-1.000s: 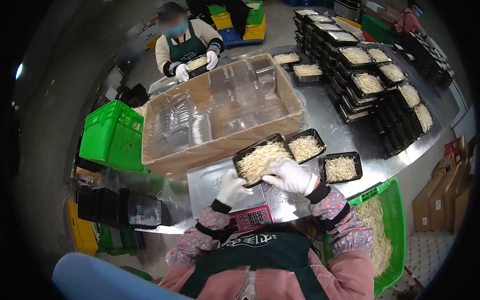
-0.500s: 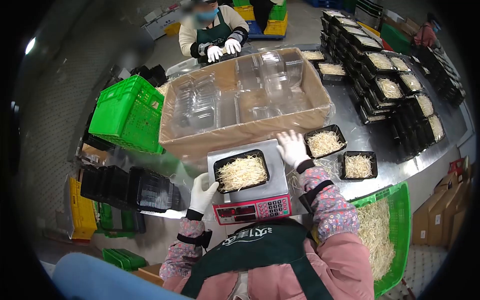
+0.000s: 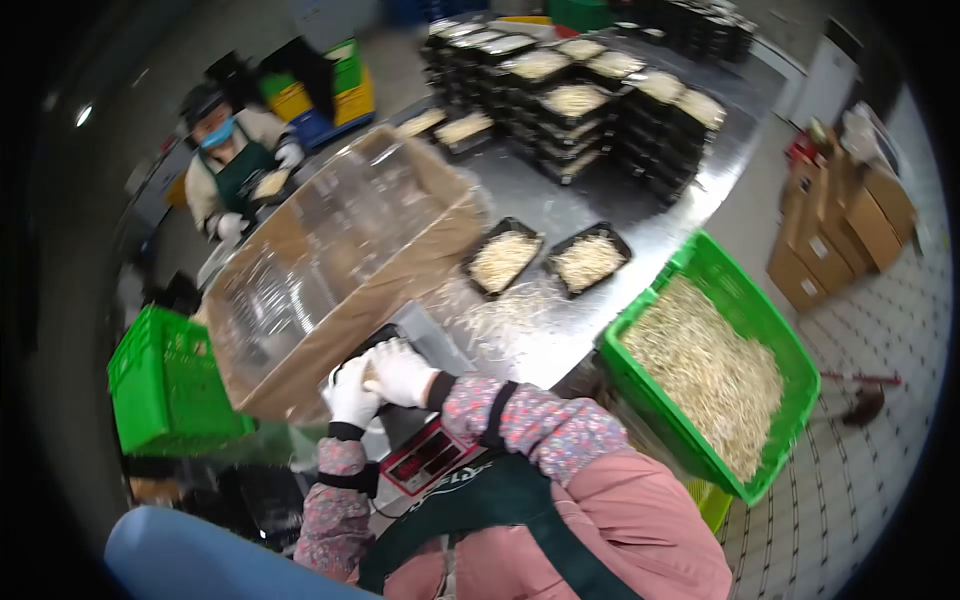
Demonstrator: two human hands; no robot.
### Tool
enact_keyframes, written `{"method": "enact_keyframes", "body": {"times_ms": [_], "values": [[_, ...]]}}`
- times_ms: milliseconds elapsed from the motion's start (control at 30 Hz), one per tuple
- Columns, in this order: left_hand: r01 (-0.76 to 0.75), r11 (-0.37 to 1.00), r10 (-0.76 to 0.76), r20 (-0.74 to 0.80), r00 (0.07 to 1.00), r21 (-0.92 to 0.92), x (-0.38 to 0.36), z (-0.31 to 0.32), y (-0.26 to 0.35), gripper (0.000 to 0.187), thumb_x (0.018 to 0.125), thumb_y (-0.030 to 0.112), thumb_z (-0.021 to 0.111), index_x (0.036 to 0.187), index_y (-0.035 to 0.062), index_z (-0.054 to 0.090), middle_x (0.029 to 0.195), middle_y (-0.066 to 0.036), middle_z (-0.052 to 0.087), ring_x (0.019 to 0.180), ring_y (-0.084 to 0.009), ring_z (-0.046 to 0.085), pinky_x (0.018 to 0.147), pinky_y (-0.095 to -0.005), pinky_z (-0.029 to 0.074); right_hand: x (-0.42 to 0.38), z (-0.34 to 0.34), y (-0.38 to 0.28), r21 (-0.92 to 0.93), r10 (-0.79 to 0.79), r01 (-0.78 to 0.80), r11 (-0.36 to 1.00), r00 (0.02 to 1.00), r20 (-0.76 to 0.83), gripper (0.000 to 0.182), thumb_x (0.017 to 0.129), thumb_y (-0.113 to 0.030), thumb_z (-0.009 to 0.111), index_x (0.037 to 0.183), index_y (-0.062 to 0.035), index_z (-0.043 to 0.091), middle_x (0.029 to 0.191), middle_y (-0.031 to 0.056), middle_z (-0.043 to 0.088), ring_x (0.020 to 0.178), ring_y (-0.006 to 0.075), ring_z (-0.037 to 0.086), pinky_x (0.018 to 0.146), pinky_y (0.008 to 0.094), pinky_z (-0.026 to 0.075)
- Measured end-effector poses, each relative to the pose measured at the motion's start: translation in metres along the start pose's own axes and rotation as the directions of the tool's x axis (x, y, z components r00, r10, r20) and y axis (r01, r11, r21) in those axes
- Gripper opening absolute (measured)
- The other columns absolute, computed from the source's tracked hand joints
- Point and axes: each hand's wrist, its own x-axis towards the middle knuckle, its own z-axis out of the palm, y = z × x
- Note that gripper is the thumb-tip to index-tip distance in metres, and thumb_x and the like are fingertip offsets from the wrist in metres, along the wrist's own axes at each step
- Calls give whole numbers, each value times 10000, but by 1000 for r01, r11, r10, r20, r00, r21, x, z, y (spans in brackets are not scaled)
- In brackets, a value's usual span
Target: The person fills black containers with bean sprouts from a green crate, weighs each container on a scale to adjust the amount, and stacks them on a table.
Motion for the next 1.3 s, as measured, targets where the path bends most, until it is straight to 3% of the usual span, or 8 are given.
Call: {"method": "enact_keyframes", "body": {"times_ms": [233, 367, 633, 767, 900, 1000, 1167, 1300], "values": [[58, 979, -37, 109, 993, -197, 11, 0, -8, 719, 664, 165, 840, 1306, 37, 545, 1227, -160, 598, 1145, -319, 555, 1003, -390, 428, -61, -38, 10, 124, -93, 124, 985, 969, -230, 607, 917, -305, 567, 1418, -11, 390, 1462, 256, 377, 1372, 414, 344, 1143, 470, 277], [-5, 990, 3, -18, 1000, -141, 25, -36, 17, 641, 740, 81, 769, 1331, 20, 529, 1291, -152, 565, 1204, -302, 522, 1059, -394, 382, -167, -96, 53, 165, 129, -52, 985, 855, -503, 596, 910, -287, 592, 1409, -14, 416, 1456, 243, 395, 1369, 392, 358, 1128, 450, 312], [-112, 787, 152, 15, 988, -607, 54, -13, 157, 508, 799, -3, 684, 1287, -23, 546, 1229, -122, 573, 1166, -235, 546, 1024, -348, 413, -461, -179, 148, 369, 592, -714, 595, 79, -802, 564, 874, -320, 676, 1330, -24, 526, 1355, 203, 527, 1285, 328, 480, 1089, 395, 368], [-157, 750, 360, 198, 912, -642, 67, 29, 254, 471, 800, 27, 695, 1256, 6, 580, 1232, -132, 589, 1133, -254, 571, 1000, -360, 440, -575, -174, 224, 684, 635, -573, 452, -332, -697, 416, 898, -244, 674, 1216, 17, 612, 1164, 153, 661, 1074, 230, 626, 950, 339, 477], [-234, 626, 735, 461, 498, -744, 48, 119, 331, 369, 843, 97, 631, 1209, 46, 611, 1226, -153, 607, 1181, -291, 565, 1023, -369, 437, -521, -190, 248, 666, 616, -338, 665, -258, -745, 319, 930, -164, 637, 1211, -15, 623, 1118, 104, 680, 1006, 167, 629, 892, 286, 490], [-406, 660, 738, 647, 193, -631, 11, 207, 354, 606, 806, 104, 642, 1384, 74, 461, 1369, -216, 482, 1304, -369, 439, 1087, -397, 376, -449, -208, 237, 704, 693, -141, 696, -125, -710, 304, 939, -143, 621, 1220, -28, 623, 1120, 68, 681, 963, 123, 622, 865, 256, 489], [-707, 486, 768, 637, 66, -514, -6, 236, 350, 577, 774, 255, 657, 1336, 189, 546, 1375, -125, 491, 1356, -337, 322, 1143, -599, 132, -389, -221, 223, 753, 749, 38, 657, 82, -658, 282, 938, -98, 607, 1207, -14, 628, 1086, 61, 688, 958, 104, 622, 842, 234, 489], [-751, 479, 714, 699, 32, -455, -19, 243, 307, 393, 799, 297, 640, 1176, 191, 637, 1174, -65, 613, 1351, -312, 361, 1097, -632, 206, -367, -215, 228, 739, 737, 51, 672, 50, -674, 240, 943, -88, 595, 1155, 8, 651, 998, 61, 703, 897, 99, 633, 814, 233, 495]]}}
